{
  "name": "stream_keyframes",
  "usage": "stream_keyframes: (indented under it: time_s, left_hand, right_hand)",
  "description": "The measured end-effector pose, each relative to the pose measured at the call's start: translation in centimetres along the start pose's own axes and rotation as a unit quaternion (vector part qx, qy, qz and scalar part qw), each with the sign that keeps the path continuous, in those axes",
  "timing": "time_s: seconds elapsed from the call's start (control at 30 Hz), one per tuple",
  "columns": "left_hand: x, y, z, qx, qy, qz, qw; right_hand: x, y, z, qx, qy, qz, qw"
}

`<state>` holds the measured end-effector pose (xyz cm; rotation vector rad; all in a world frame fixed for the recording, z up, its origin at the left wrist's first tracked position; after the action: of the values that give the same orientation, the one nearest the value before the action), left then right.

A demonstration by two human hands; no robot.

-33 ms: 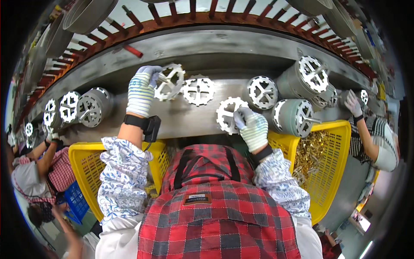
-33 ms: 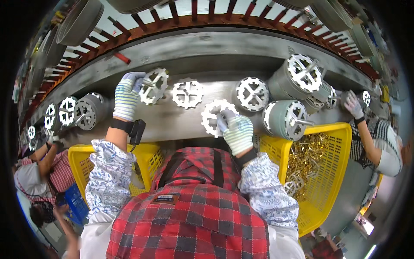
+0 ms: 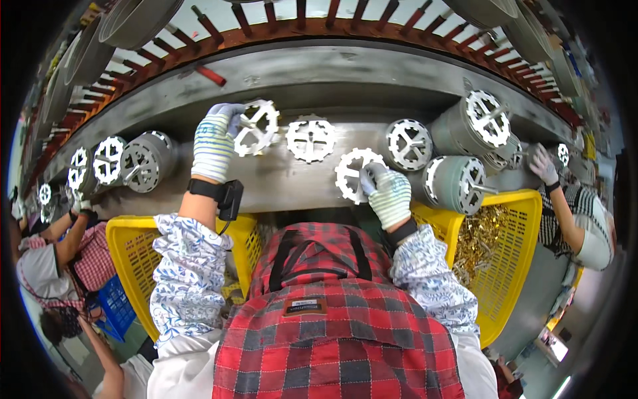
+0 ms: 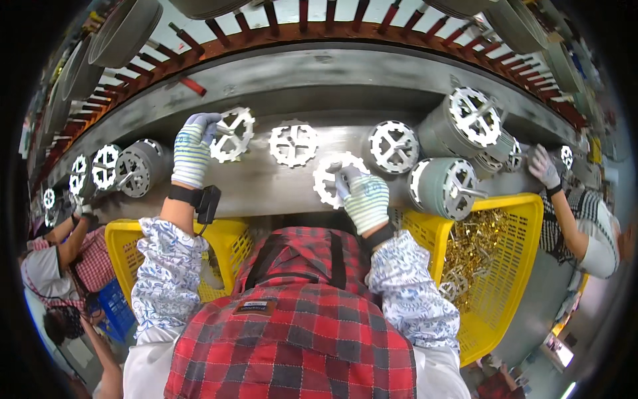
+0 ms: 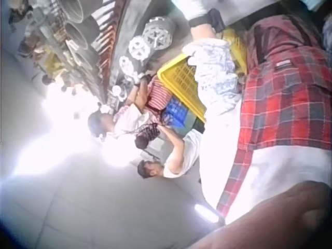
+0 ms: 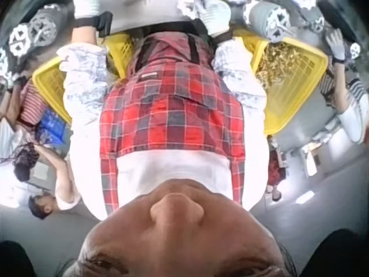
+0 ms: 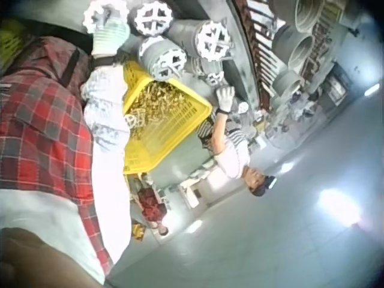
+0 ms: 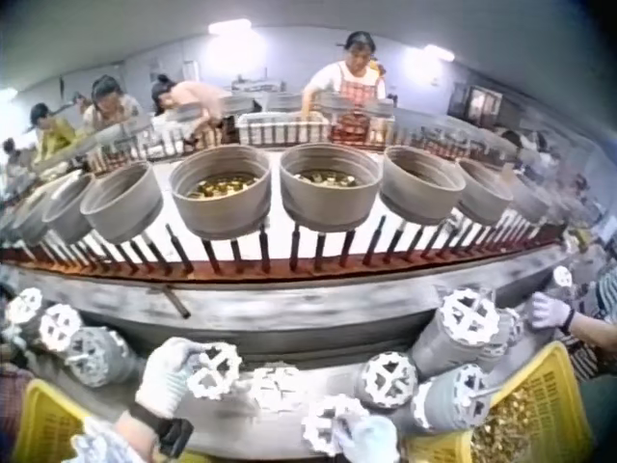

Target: Assembling metal gears and housing components on a factory assembly line.

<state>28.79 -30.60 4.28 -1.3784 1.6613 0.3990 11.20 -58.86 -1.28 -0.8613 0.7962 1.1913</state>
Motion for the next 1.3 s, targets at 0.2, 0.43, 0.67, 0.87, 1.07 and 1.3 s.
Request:
stream_keyframes:
  time_s: [0.2, 0.43, 0.67, 0.87, 1.07, 1.3]
  left_hand:
    - [0.8, 5.4, 8.3, -0.087, -0.008, 0.112, 0.990]
    - [-6.7, 16.1, 9.6, -0.269, 0.261, -0.287, 0.882]
    - [-10.1, 41.5, 21.7, -0.595, 0.243, -0.547, 0.537]
    - [1.9, 47.8, 30.6, -0.594, -0.092, 0.007, 0.799]
    - [8.6, 60.8, 40.9, -0.617, -0.166, 0.194, 0.745]
    - [-3.2, 60.5, 33.0, -0.679, 0.055, -0.434, 0.589]
  right_hand:
    - [6.4, -2.9, 0.3, 0.009, 0.069, 0.052, 0.996]
    - [12.1, -1.7, -4.7, 0.129, -0.151, 0.105, 0.974]
    - [13.1, -2.3, -7.7, 0.193, -0.106, 0.114, 0.969]
    - [9.4, -2.4, -4.7, 0.137, -0.018, 0.081, 0.987]
    - [8.1, -2.2, 3.9, 0.123, -0.129, 0.110, 0.978]
    - [10.4, -1.6, 13.2, -0.116, -0.077, 0.211, 0.968]
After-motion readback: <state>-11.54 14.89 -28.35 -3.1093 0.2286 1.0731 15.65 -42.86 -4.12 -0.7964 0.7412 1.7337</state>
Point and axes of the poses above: each hand's wrist, its own y-axis away from the middle knuckle, its own x-axis out of the palm, z = x × y, the point moved 7 cm from there along -y, towards the middle knuckle, and after that the axes turned 5 degrees about -z, right-handed, at the moved point
